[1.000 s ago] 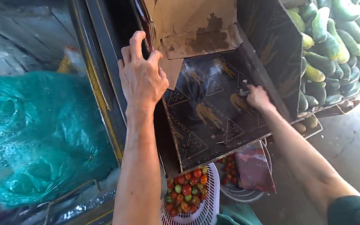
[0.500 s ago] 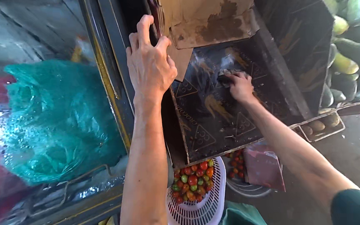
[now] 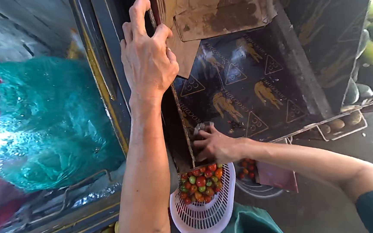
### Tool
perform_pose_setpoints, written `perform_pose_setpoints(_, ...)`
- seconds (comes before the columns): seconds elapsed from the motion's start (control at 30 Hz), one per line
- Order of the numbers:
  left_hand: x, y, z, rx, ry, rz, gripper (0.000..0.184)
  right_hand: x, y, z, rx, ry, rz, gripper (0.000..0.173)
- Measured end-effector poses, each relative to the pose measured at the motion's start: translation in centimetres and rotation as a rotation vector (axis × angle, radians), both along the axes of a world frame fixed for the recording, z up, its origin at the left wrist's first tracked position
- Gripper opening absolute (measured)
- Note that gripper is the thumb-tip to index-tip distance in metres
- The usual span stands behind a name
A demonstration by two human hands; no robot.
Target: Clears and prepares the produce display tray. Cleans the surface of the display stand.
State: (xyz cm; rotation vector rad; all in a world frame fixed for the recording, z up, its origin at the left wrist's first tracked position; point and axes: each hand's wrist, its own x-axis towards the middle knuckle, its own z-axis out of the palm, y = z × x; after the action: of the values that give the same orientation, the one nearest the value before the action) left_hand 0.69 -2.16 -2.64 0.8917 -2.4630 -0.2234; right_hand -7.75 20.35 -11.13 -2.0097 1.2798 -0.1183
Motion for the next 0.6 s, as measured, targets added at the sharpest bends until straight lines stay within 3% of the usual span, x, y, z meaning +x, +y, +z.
perform_pose_setpoints(0.17,0.4,-0.1,-0.3,-0.019,0.017,-0.021,0.035,-1.6,-0.8,0.6,0.003,0.078,0.214,0.041)
perform_pose_setpoints(0.3,0.2,-0.1,-0.5,-0.026,0.046,-0.034,0.034,-6.4,2.4,0.0,-0.118,0.129,0.202,0.037)
perform_pose_setpoints(0.47,0.3,-0.1,-0.4,0.002,0.040,-0.022,0.032,-12.3,6.9,1.4,-0.002,0.267,0.066,0.040)
perform_pose_setpoints(0.6,0.2,-0.1,-0.5,-0.006,0.059,-0.027,0.032,-15.5,5.7,5.0,-0.068,0.116,-0.313,0.037)
